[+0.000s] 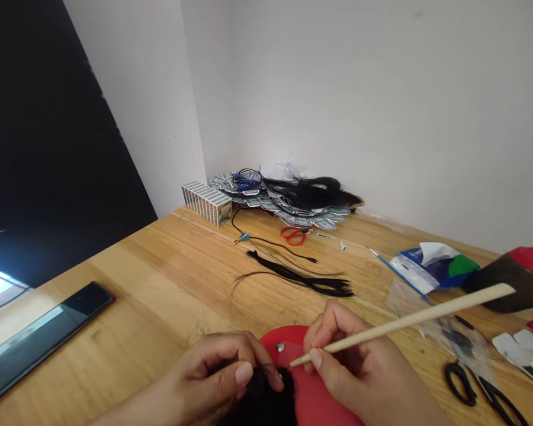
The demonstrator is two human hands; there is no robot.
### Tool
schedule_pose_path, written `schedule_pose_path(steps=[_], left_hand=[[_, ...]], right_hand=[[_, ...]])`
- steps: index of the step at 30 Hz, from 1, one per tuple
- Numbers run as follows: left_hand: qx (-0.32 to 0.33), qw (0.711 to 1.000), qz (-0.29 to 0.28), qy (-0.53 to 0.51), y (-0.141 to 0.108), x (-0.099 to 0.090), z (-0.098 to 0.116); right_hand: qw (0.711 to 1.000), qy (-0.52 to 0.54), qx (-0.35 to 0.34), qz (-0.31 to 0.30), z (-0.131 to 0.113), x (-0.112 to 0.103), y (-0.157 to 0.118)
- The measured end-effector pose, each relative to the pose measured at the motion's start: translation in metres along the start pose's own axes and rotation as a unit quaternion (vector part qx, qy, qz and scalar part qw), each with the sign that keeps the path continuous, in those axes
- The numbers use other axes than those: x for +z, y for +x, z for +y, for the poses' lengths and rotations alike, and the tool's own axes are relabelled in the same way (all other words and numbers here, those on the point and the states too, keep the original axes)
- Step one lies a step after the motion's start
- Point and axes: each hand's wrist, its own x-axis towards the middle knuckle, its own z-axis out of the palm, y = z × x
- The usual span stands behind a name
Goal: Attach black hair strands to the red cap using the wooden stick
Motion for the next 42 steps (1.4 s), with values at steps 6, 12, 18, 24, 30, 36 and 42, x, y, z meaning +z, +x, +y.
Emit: schedule_pose_path(steps=[6, 12, 18, 24, 30, 36, 42], left_hand=[[0.001, 1.0, 0.006, 0.02, 0.0, -0.003, -0.003], [-0.023, 0.998, 0.049, -0.041, 0.001, -0.005, -0.012], [-0.065, 0.985, 0.099, -0.122, 0.005, -0.005, -0.001], [-0.079, 0.982, 0.12, -0.12, 0.004, -0.005, 0.002], [-0.071, 0.985, 0.101, -0.118, 0.003, -0.005, 0.001], [-0.065, 0.986, 0.1, -0.115, 0.005, -0.005, 0.001], [-0.06, 0.988, 0.099, -0.106, 0.006, -0.008, -0.004]], right_hand=[[0.999, -0.039, -0.025, 0.019, 0.001, 0.002, -0.001], [0.999, -0.036, 0.009, 0.026, -0.001, -0.001, -0.001], [0.999, -0.017, 0.034, 0.01, -0.006, -0.002, 0.0], [0.999, -0.046, -0.012, -0.007, -0.003, 0.0, -0.003], [0.997, -0.051, -0.047, -0.024, 0.002, 0.0, -0.004], [0.999, 0.01, -0.024, -0.043, 0.0, -0.003, -0.002], [0.997, 0.027, -0.024, -0.066, 0.002, -0.007, -0.001]])
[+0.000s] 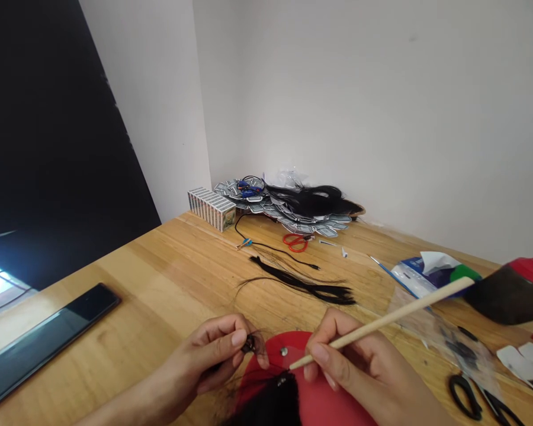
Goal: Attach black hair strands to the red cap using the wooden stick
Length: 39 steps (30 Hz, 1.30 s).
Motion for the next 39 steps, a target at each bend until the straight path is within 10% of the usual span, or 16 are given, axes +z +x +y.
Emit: schedule_pose_path(steps=[39], left_hand=[[0.01, 0.998, 0.019, 0.062, -0.0013, -0.0046, -0.0033]], right_hand=[[0.999, 0.003, -0.028, -0.039, 0.0084, -0.007, 0.0027]])
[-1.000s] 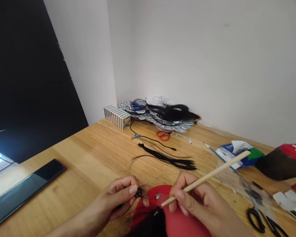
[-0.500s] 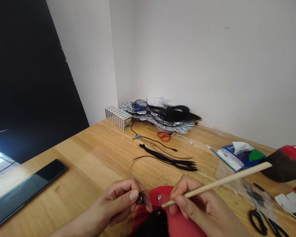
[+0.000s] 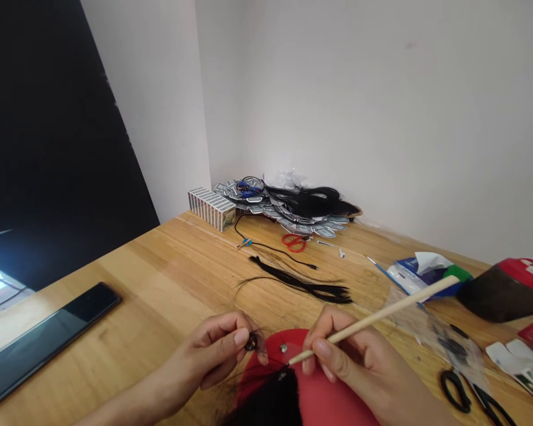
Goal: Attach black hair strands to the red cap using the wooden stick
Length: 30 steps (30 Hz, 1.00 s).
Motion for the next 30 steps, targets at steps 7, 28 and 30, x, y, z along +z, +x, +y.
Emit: schedule_pose_path(steps=[7, 28, 30], left_hand=[[0.004, 0.999, -0.021, -0.025, -0.0004, 0.0008, -0.0029], [0.015, 0.998, -0.05, -0.039, -0.0041, 0.0, -0.0004], [0.018, 0.998, -0.053, -0.041, -0.0037, -0.0002, -0.001]], right_hand=[[1.0, 0.019, 0.012, 0.014, 0.0002, 0.0042, -0.0004], [0.999, -0.004, -0.012, 0.029, -0.0005, 0.0063, -0.0017], [1.0, -0.005, -0.008, 0.026, -0.0009, 0.0061, -0.0017]])
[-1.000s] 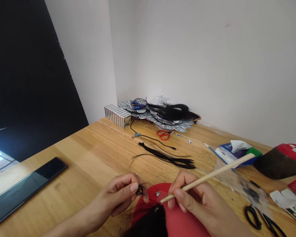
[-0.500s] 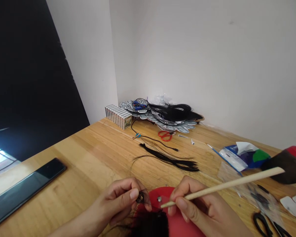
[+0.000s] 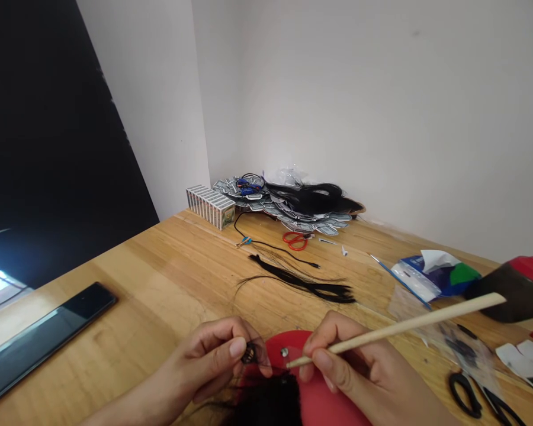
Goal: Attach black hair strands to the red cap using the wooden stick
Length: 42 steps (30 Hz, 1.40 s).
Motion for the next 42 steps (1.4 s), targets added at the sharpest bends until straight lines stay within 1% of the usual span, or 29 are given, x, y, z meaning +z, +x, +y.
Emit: schedule_pose_path(steps=[2, 5, 12, 15, 19, 23, 27, 30, 34, 38, 40, 42], left_hand=[[0.003, 1.0, -0.001, 0.002, 0.001, 0.0, -0.001], [0.005, 1.0, 0.015, 0.005, 0.001, -0.001, -0.002], [-0.013, 0.998, 0.039, 0.046, -0.001, -0.004, -0.007], [-0.005, 0.998, 0.039, 0.047, 0.0, 0.0, -0.003], [0.006, 1.0, 0.022, 0.0, 0.003, 0.011, 0.005], [-0.007, 1.0, 0.011, -0.013, 0.004, 0.014, 0.008], [-0.017, 1.0, 0.003, -0.011, 0.003, 0.01, 0.003], [-0.014, 1.0, -0.003, -0.004, 0.002, 0.008, -0.001], [-0.017, 1.0, -0.011, -0.002, 0.003, 0.008, -0.004], [-0.014, 1.0, -0.007, 0.008, 0.004, 0.01, 0.0], [-0.009, 1.0, 0.003, 0.018, 0.004, 0.011, 0.003], [-0.003, 0.999, 0.018, 0.033, 0.003, 0.011, 0.005]], right_hand=[[1.0, 0.002, 0.007, -0.003, -0.001, 0.0, 0.0], [1.0, 0.02, 0.019, -0.005, -0.003, 0.0, 0.0], [0.999, 0.019, 0.051, 0.0, -0.004, -0.003, 0.002], [0.999, 0.032, 0.034, -0.018, -0.001, -0.005, 0.003], [0.998, 0.053, 0.036, -0.022, 0.002, -0.007, 0.004], [0.998, 0.04, 0.039, -0.016, 0.004, -0.005, 0.004], [0.999, 0.013, 0.041, -0.01, 0.003, -0.003, 0.004], [0.999, 0.003, 0.039, -0.005, 0.001, -0.002, 0.004], [0.999, -0.007, 0.033, 0.014, -0.003, 0.0, 0.003], [0.999, -0.001, 0.02, 0.027, -0.002, 0.001, 0.003], [0.999, 0.009, 0.032, 0.034, -0.001, 0.001, 0.003], [0.998, 0.01, 0.029, 0.047, -0.001, 0.001, 0.003]])
